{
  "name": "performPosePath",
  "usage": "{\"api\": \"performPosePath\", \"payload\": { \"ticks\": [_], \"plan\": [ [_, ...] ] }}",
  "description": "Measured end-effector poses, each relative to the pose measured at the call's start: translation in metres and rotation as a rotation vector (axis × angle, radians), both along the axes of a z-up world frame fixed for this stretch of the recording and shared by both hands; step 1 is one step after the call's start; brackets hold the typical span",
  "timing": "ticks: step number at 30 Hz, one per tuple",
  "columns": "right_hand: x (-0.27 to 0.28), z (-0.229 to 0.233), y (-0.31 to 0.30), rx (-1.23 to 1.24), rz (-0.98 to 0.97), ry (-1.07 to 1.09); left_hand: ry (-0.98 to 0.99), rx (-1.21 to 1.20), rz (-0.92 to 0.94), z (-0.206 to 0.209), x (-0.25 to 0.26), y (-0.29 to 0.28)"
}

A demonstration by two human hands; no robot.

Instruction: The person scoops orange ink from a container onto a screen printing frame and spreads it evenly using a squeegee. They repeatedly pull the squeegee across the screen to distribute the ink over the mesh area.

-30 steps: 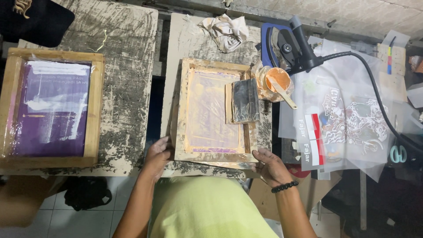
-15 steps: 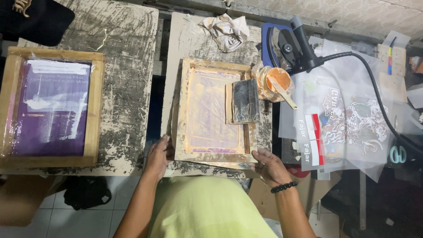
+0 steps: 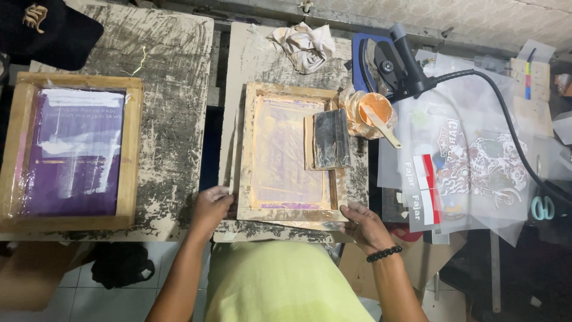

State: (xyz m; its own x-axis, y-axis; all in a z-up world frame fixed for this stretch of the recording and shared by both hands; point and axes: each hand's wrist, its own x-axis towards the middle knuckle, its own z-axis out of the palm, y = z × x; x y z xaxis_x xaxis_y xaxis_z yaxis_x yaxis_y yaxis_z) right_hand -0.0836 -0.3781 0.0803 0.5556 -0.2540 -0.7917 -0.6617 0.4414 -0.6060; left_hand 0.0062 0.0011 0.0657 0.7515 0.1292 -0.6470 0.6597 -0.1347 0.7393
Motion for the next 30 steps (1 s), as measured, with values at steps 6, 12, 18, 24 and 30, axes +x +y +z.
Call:
{"api": "performPosePath", "payload": {
  "ticks": [6,12,18,24,30],
  "plan": [
    [0.000,0.003,0.003,-0.020,-0.009,-0.003,-0.083,0.095,-0.125,0.015,0.005,0.003],
    [0.000,0.002,0.008,-0.059,-0.012,-0.002,-0.188,0.201,-0.224,0.040,-0.003,-0.012],
    [-0.001,-0.012,0.025,-0.235,0.013,0.045,-0.180,0.263,-0.255,0.015,-0.015,-0.017],
    [-0.007,-0.044,0.020,-0.409,0.081,0.061,-0.192,0.263,-0.264,0.020,-0.022,-0.022],
    [-0.009,-0.043,0.024,-0.652,0.211,0.041,-0.173,0.303,-0.277,0.036,-0.021,-0.025]
  ]
}}
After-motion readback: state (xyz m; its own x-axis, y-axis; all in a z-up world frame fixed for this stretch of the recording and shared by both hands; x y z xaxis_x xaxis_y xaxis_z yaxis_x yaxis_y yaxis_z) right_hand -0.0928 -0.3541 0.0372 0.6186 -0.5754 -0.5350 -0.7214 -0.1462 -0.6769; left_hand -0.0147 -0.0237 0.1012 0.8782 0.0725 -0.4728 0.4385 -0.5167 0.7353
